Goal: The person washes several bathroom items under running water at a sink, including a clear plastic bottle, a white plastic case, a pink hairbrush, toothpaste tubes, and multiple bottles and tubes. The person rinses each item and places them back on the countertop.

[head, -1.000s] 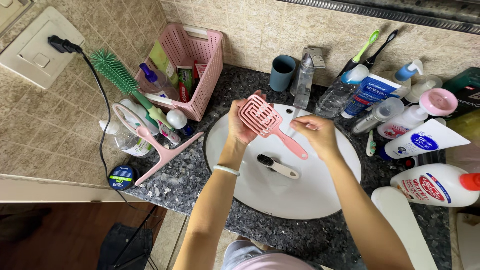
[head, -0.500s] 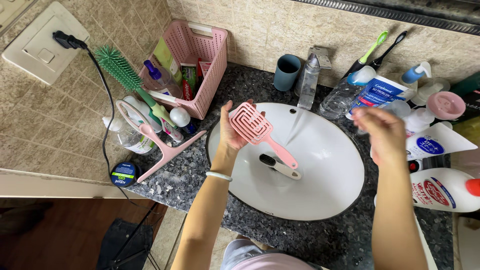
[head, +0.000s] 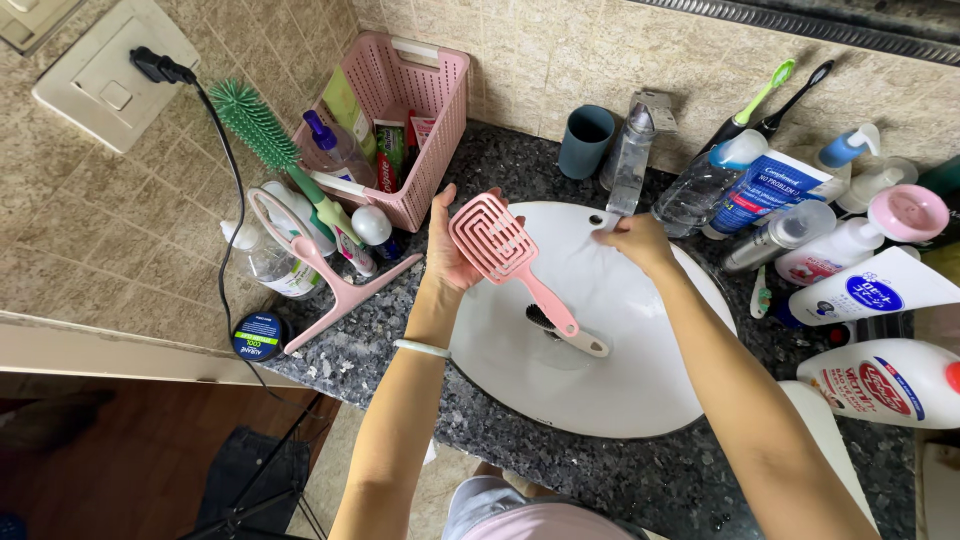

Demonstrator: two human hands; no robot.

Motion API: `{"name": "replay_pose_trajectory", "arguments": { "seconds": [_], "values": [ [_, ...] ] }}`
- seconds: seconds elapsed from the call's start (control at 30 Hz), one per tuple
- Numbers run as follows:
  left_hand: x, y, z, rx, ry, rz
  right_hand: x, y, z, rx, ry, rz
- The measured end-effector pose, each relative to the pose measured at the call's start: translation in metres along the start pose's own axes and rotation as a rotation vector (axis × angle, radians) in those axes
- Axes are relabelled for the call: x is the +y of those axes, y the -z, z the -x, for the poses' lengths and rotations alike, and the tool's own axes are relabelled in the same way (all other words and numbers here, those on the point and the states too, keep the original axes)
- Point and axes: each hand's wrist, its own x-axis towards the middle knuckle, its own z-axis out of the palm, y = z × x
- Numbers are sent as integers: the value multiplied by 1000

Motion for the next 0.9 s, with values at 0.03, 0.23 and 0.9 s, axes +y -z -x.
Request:
{"name": "replay_pose_trajectory", "arguments": {
  "seconds": [0.03,0.23,0.9],
  "values": [
    [0,2,0,5,-4,-3,-5,2,0,-20,-25,88],
    [-17,13,-18,21,42,26,-37,27,45,-78,-41,511],
    [-6,-3,-6,22,69,-64,53,-61,-86,-666,-469,476]
  ]
}}
